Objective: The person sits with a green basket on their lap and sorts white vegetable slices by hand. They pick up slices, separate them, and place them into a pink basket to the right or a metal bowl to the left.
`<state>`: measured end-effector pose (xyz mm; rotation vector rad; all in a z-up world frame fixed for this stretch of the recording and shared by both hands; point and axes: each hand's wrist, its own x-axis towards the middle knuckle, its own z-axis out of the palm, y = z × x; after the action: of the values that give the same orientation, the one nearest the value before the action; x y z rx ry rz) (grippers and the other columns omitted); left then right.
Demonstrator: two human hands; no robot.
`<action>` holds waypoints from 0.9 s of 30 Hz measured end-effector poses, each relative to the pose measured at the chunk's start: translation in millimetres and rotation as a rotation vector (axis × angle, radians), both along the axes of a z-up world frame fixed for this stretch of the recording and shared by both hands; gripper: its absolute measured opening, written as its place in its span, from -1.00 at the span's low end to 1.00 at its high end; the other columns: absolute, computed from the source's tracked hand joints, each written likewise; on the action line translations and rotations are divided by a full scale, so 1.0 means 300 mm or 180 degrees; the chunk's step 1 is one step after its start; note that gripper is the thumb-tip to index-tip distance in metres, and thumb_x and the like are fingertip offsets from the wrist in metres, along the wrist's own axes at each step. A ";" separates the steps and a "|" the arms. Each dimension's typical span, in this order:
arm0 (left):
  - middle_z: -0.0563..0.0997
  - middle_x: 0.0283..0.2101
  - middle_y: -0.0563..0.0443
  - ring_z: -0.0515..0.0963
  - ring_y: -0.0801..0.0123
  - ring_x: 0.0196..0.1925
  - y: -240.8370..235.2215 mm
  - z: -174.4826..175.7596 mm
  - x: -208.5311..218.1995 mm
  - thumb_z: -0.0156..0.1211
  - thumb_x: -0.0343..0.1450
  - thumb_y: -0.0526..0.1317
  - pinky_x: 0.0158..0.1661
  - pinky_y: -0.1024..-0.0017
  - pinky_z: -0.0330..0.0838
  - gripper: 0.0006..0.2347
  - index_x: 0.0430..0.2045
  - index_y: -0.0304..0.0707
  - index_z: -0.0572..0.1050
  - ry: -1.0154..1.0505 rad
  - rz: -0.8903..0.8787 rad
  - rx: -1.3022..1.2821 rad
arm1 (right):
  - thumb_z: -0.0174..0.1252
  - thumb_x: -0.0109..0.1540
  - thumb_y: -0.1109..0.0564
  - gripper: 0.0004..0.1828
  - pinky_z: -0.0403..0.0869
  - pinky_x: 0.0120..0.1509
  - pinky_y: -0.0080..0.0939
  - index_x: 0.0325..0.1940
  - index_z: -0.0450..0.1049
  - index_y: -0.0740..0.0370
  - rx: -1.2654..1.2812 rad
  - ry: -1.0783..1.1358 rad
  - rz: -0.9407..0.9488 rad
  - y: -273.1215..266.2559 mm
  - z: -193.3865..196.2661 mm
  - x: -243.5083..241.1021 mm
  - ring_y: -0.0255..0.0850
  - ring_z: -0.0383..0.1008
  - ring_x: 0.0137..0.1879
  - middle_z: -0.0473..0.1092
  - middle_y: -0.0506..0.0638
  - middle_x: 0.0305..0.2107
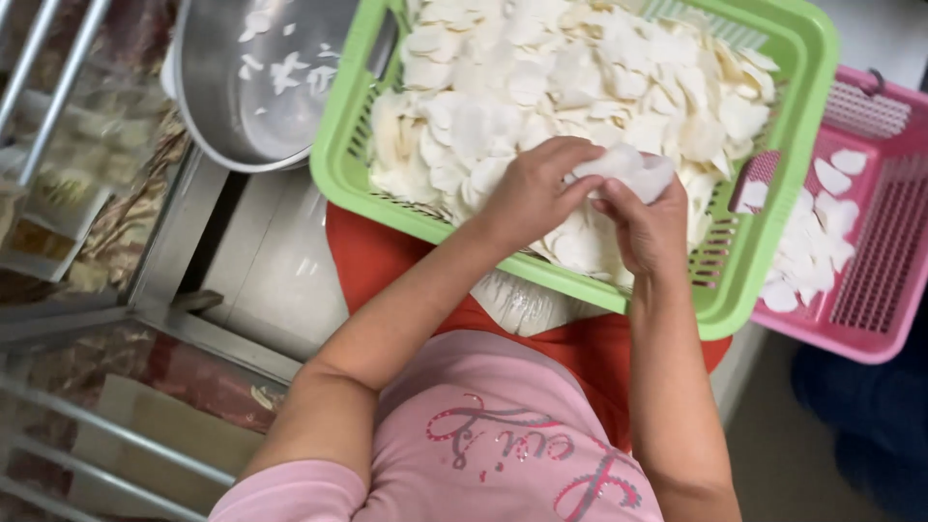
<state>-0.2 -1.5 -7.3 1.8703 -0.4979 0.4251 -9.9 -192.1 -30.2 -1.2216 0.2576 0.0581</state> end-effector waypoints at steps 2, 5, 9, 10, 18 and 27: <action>0.63 -0.10 -0.01 0.70 0.11 -0.01 0.011 -0.014 0.007 0.37 0.41 -0.24 -0.05 0.30 0.66 -0.84 -0.18 -0.10 0.59 -0.0008 0.0160 -0.0006 | 0.44 0.15 0.33 -0.49 0.77 -0.19 -0.12 0.07 0.34 0.24 -0.0023 -0.0012 0.0035 0.009 -0.012 0.013 -0.02 0.67 -0.22 0.48 0.08 -0.24; 0.61 -0.03 0.02 0.67 0.15 0.06 0.022 -0.004 0.007 0.36 0.40 -0.23 0.01 0.31 0.60 -0.92 -0.32 -0.05 0.58 0.0134 0.0149 -0.0212 | 0.44 0.16 0.33 -0.52 0.77 -0.23 -0.12 0.04 0.35 0.24 -0.0016 0.0020 -0.0088 0.007 -0.014 0.019 -0.03 0.67 -0.28 0.49 0.08 -0.27; 0.60 -0.12 -0.07 0.66 0.38 -0.08 0.048 -0.062 0.075 0.26 0.47 -0.38 -0.11 0.50 0.63 -0.91 -0.24 -0.22 0.50 0.0956 -0.0140 -0.1926 | 0.44 0.15 0.32 -0.55 0.76 -0.27 -0.22 -0.01 0.35 0.25 0.0176 0.0102 -0.0353 0.015 0.007 0.014 -0.09 0.66 -0.33 0.47 0.03 -0.34; 0.60 -0.12 -0.07 0.66 0.38 -0.08 0.056 -0.035 0.068 0.26 0.47 -0.38 -0.11 0.50 0.63 -0.91 -0.24 -0.22 0.50 0.0980 -0.0204 -0.1933 | 0.44 0.15 0.32 -0.55 0.76 -0.27 -0.22 -0.01 0.35 0.25 0.0160 0.0103 -0.0418 0.016 0.014 0.009 -0.09 0.66 -0.33 0.47 0.03 -0.34; 0.53 -0.37 0.06 0.70 0.45 -0.42 0.004 -0.040 0.047 0.44 0.35 -0.33 -0.39 0.52 0.75 -0.75 -0.18 -0.35 0.49 0.2733 -0.0735 -0.2321 | 0.48 0.10 0.33 -0.54 0.75 -0.32 -0.18 -0.03 0.41 0.22 0.0283 0.0139 -0.0436 0.037 0.035 0.011 -0.04 0.67 -0.34 0.53 0.09 -0.35; 0.65 -0.31 -0.06 0.76 0.26 -0.35 0.062 -0.002 0.079 0.25 0.42 -0.38 -0.31 0.38 0.79 -0.79 -0.09 -0.27 0.47 0.3013 -0.0662 -0.3007 | 0.39 0.18 0.28 -0.66 0.77 -0.26 -0.14 -0.03 0.43 0.28 0.0862 0.0248 -0.0533 0.032 0.065 0.008 -0.03 0.68 -0.27 0.56 0.12 -0.30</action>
<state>23.6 17.0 -8.0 0.9047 0.1637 -0.3474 -7.5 -182.6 -10.8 -0.9264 0.4059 -0.0049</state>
